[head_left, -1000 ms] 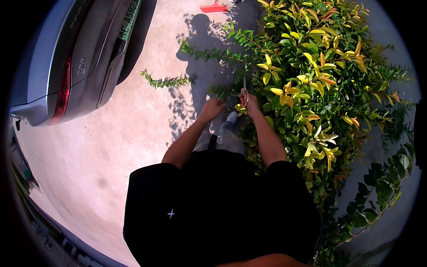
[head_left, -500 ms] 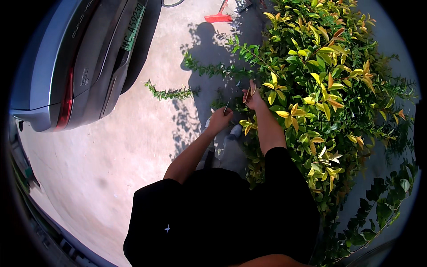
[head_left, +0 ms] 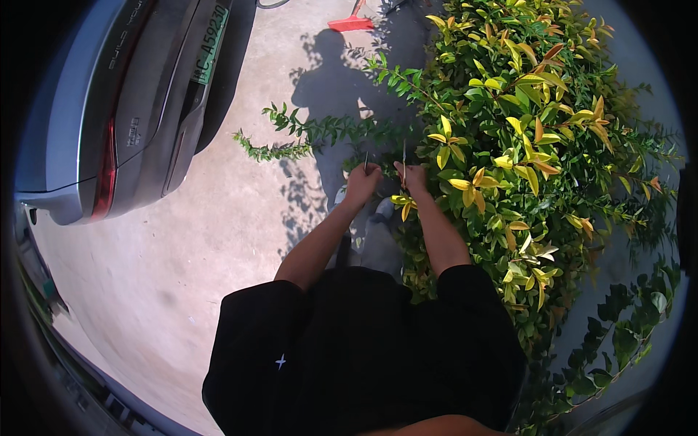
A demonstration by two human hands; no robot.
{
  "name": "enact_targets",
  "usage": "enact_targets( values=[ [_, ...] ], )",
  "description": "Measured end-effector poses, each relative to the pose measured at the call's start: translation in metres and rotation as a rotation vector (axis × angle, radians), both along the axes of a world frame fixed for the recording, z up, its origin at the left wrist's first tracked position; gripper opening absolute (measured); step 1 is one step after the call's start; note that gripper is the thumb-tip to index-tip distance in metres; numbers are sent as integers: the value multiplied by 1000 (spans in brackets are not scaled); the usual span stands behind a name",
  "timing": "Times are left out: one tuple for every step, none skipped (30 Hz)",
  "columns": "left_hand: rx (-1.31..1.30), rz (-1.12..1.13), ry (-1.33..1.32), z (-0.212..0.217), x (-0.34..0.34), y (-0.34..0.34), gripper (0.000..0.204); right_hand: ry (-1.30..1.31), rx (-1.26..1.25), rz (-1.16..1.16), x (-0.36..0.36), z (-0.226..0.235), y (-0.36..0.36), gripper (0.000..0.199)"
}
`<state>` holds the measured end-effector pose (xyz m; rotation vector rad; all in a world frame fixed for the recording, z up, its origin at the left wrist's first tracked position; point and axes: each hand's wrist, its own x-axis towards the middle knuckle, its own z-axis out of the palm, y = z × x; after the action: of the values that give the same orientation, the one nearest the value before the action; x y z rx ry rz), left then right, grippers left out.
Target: The person uses a pair of scissors to trim leaves and small branches from a hedge next to a parked car in an outdoor area.
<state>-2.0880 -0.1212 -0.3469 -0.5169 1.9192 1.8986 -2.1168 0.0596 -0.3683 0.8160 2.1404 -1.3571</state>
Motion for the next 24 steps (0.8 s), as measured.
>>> enact_targets(
  values=[
    [28, 52, 15, -4, -1, 4, 24, -11, -10, -6, 5, 3, 0, 43],
    [31, 56, 9, 5, -3, 9, 24, -24, -20, -9, 10, 4, 0, 43],
    [-190, -5, 157, 25, -12, 12, 23, -38, -33, -25, 13, 0, 2, 44],
    [-409, -73, 307, 45, -19, 14, 22, -47, -35, -40, 20, -6, 5, 44],
    [-408, -88, 302, 58, -25, 15, 22, -9, -9, -27, 26, -15, 10, 44],
    [-542, -123, 401, 66, -33, 15, 23, 31, 19, -7, 29, -17, 12, 44],
    [-674, -161, 502, 68, -40, 17, 24, 25, 19, -15, 33, -20, 14, 44],
    [-673, -161, 497, 63, -46, 15, 24, 29, 38, 15, 33, -16, 14, 44],
    [-788, -255, 508, 57, -54, 11, 24, 33, 57, 45, 32, -9, 12, 45],
    [-902, -352, 518, 50, -61, 8, 23, -14, 49, 37, 31, -2, 10, 43],
    [-896, -360, 518, 45, -68, 8, 23, -18, 52, 30, 32, -2, 12, 43],
    [-945, -528, 522, 41, -74, 7, 21, -12, -22, -13, 33, -4, 13, 42],
    [-990, -696, 524, 37, -79, 7, 20, -4, -96, -55, 34, -6, 15, 42],
    [-988, -698, 526, 30, -84, 6, 20, -4, -95, -58, 33, -4, 16, 42],
    [-991, -755, 512, 24, -87, 6, 17, -13, -98, -58, 31, -3, 16, 42],
    [-994, -810, 497, 18, -88, 5, 15, -22, -102, -56, 30, 0, 16, 41],
    [-989, -817, 503, 18, -89, 7, 15, -21, -98, -64, 29, -2, 19, 41],
    [-982, -794, 497, 19, -90, 8, 14, -36, -95, -48, 28, -3, 22, 42],
    [-975, -769, 490, 20, -91, 10, 14, -51, -92, -29, 27, -4, 25, 43],
    [-977, -764, 489, 18, -92, 9, 14, -49, -93, -24, 25, -3, 25, 43],
    [-992, -805, 446, 16, -92, 9, 14, -80, -152, -9, 22, -2, 27, 45],
    [-1006, -845, 402, 15, -93, 8, 14, -110, -212, 8, 19, -1, 28, 46],
    [-1011, -840, 398, 17, -94, 7, 14, -110, -216, 15, 13, 2, 27, 46],
    [-1001, -851, 382, 21, -93, 7, 14, -214, -222, 16, 7, 6, 26, 49]
  ],
)
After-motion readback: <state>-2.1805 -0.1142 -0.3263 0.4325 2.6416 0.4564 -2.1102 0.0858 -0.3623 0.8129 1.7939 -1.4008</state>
